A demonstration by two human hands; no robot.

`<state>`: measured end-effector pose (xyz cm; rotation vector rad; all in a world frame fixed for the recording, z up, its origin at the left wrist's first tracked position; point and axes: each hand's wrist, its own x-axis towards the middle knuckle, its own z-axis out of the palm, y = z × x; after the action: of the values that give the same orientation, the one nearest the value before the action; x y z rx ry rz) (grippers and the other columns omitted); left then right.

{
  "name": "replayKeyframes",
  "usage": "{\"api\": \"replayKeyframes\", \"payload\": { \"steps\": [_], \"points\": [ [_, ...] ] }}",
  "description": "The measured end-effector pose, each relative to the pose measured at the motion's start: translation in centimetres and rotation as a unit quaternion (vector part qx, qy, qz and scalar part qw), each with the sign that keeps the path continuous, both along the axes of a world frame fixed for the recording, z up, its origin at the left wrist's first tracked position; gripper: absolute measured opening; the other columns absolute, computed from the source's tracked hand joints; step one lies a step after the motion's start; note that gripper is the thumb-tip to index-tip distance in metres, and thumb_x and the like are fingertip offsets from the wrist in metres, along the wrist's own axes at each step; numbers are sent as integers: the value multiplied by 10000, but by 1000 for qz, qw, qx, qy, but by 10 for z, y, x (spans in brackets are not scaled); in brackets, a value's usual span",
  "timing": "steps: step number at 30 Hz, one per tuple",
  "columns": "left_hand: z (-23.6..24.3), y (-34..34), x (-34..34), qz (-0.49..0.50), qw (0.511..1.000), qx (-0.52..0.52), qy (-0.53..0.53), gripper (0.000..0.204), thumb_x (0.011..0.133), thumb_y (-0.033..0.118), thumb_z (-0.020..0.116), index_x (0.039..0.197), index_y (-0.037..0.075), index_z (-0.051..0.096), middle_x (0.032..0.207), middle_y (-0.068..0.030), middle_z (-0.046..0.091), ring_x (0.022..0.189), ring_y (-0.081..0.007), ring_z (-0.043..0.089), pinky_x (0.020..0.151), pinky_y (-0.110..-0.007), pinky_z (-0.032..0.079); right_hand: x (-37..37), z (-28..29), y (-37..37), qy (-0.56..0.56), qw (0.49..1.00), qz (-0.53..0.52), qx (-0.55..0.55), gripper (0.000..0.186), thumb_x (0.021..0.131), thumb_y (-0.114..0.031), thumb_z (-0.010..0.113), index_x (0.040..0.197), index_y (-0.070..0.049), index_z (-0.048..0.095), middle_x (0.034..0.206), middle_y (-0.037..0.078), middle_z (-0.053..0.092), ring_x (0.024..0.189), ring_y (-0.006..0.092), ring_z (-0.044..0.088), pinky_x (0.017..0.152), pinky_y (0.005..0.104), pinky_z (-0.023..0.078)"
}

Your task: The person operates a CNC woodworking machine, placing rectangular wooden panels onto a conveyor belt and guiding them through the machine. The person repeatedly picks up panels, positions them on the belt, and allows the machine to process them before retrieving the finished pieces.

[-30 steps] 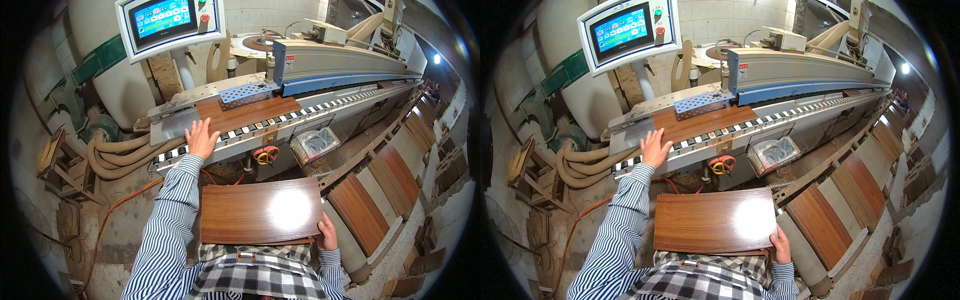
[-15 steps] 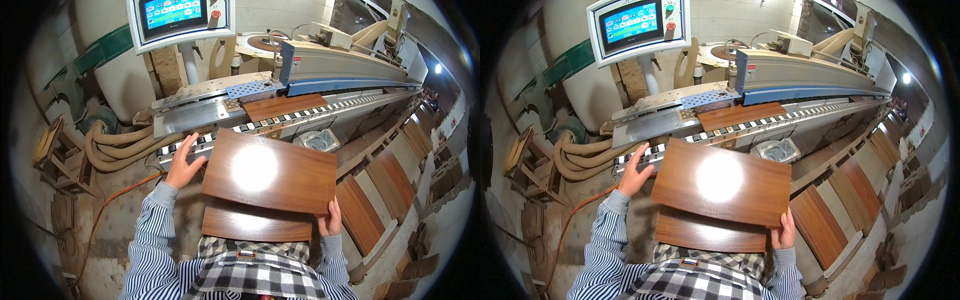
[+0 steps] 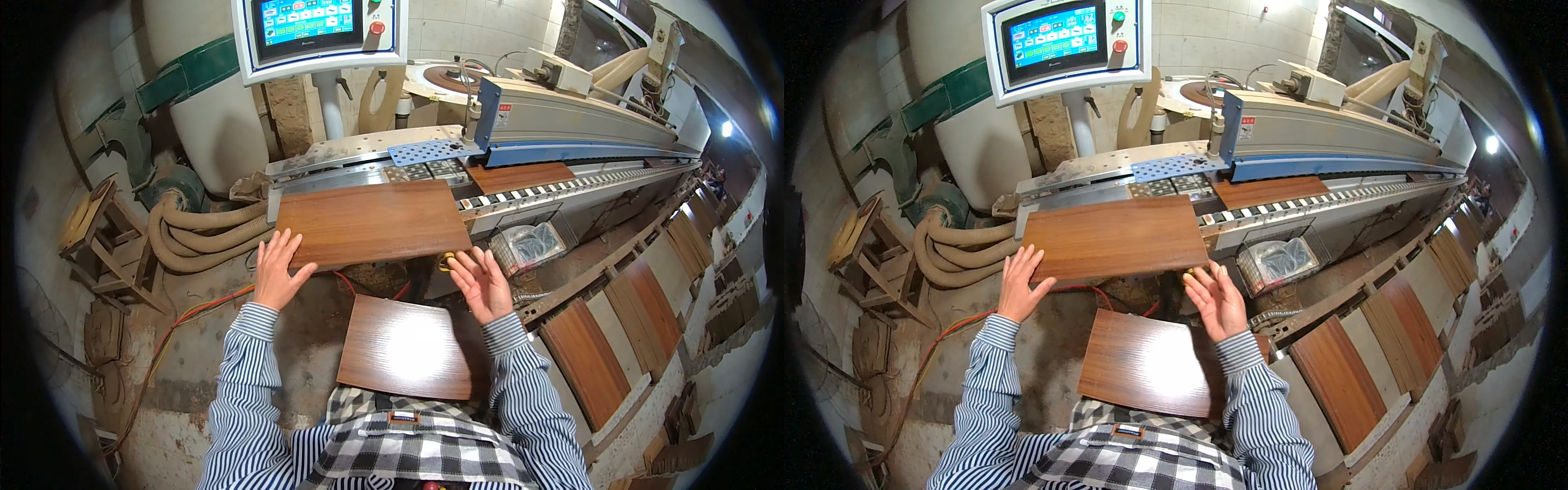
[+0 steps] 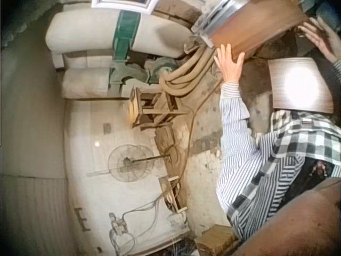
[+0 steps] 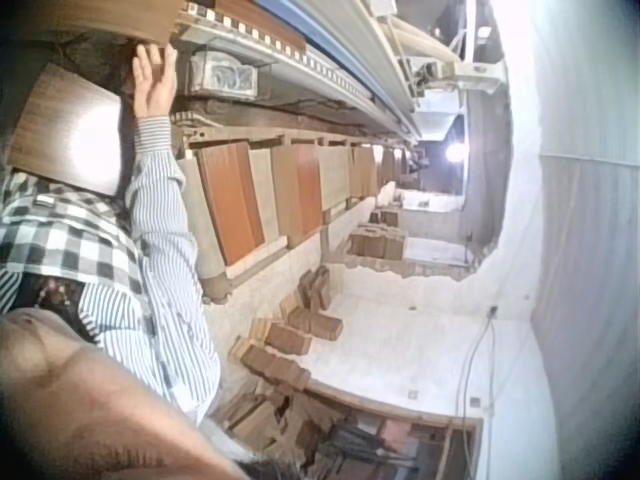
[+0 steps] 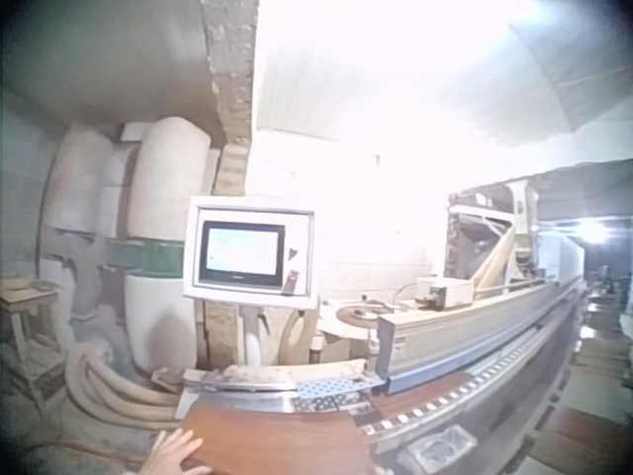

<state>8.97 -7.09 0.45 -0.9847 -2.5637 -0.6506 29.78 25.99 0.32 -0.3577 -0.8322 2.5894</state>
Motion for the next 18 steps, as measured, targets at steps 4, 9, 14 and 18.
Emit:
{"api": "replayKeyframes", "payload": {
  "steps": [4,9,14,18],
  "points": [
    [-2,15,-19,48,999,0,-5,638,824,493,620,1302,83,519,1418,-171,412,1351,-327,317,1130,-497,137,55,2,-1,-62,977,-6,202,498,958,-212,505,1383,2,358,1274,185,546,1045,257,613,881,348,512],
    [7,49,-39,88,996,-16,-27,662,812,544,602,1294,96,534,1414,-165,421,1347,-296,334,1126,-525,96,163,-49,2,-267,768,-205,545,366,928,-124,525,1266,16,495,1158,160,584,974,225,606,837,314,484],
    [21,67,-47,113,990,-52,-66,684,807,553,600,1317,107,510,1435,-135,402,1357,-290,312,1127,-521,91,224,-109,-18,-421,680,-234,552,436,890,-206,593,1255,14,502,1140,167,586,997,251,578,856,351,461],
    [15,64,-53,103,993,-40,-47,692,799,557,607,1320,111,506,1431,-137,404,1351,-291,314,1126,-501,133,218,-141,-23,-379,770,-229,459,448,903,-260,606,1250,6,511,1198,160,578,1056,221,562,921,341,436]
  ]
}}
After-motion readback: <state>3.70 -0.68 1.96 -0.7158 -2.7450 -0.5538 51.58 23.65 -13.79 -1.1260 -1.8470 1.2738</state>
